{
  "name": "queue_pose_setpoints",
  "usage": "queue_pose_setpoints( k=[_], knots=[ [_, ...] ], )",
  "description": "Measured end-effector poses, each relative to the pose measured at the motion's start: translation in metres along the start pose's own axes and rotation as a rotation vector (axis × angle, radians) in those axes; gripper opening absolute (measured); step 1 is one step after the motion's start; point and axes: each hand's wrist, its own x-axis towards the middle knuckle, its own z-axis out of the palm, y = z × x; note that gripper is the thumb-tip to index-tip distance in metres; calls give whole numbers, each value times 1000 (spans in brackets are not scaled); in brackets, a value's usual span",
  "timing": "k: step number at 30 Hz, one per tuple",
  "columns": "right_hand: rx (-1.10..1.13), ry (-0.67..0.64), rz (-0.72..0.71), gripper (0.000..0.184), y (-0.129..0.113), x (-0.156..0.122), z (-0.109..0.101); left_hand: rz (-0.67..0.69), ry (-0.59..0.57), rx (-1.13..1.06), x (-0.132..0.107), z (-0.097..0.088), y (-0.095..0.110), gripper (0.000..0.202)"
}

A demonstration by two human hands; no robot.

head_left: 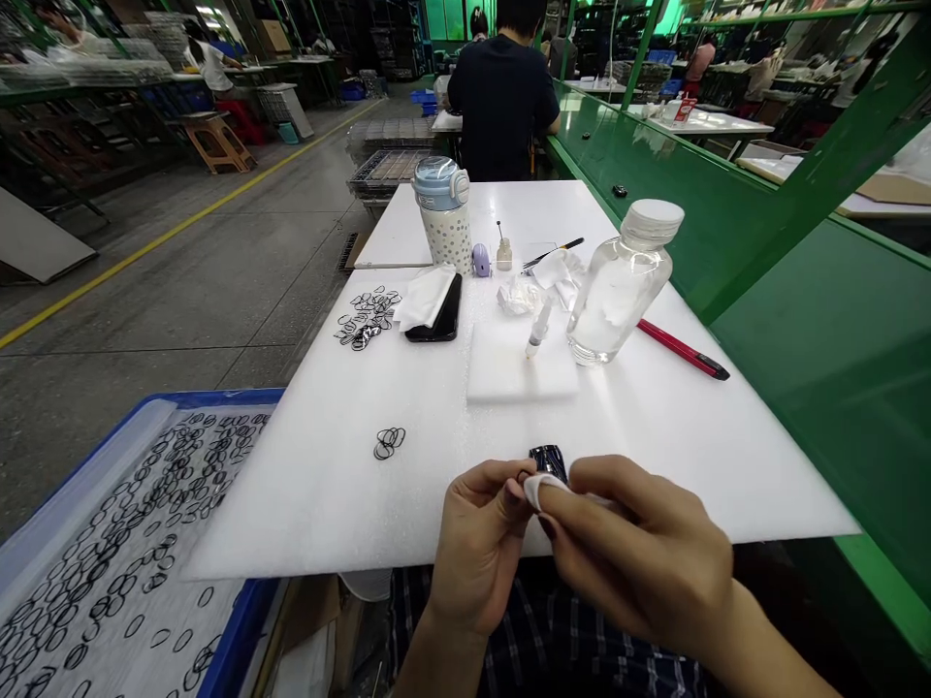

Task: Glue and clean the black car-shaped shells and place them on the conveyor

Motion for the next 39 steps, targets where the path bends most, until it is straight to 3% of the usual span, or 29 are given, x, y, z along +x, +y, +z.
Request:
queue_pose_setpoints(
  k=[3, 7, 10, 14, 19, 27, 31, 35, 39],
  knots=[
    [-83, 5, 35, 17, 3, 1, -12, -3, -6, 11, 1, -1, 0, 20],
    [-44, 54, 71, 18, -1, 7, -5, 8, -22, 27, 0, 0, 1, 17],
    [9, 0, 33, 17, -5, 8, 3, 12, -25, 24, -1, 1, 1, 16],
    [-90, -115, 15, 15, -2, 7, -12, 18, -13, 3, -2, 0, 0, 19],
    [-230, 55, 149, 14, 3, 2, -31, 35, -56, 31, -3, -4, 0, 11],
    [4, 38, 110, 18, -5, 2, -5, 55, -76, -2, -2, -2, 0, 14],
    [-19, -8, 51, 17, -10, 6, 1, 62, -84, 8, -3, -2, 0, 12],
    [24, -155, 92, 16, -9, 7, -18, 72, -72, 18, -4, -2, -2, 14],
    [-62, -4, 237, 16, 0, -1, -40, 68, -76, 48, -3, -3, -2, 11]
  ],
)
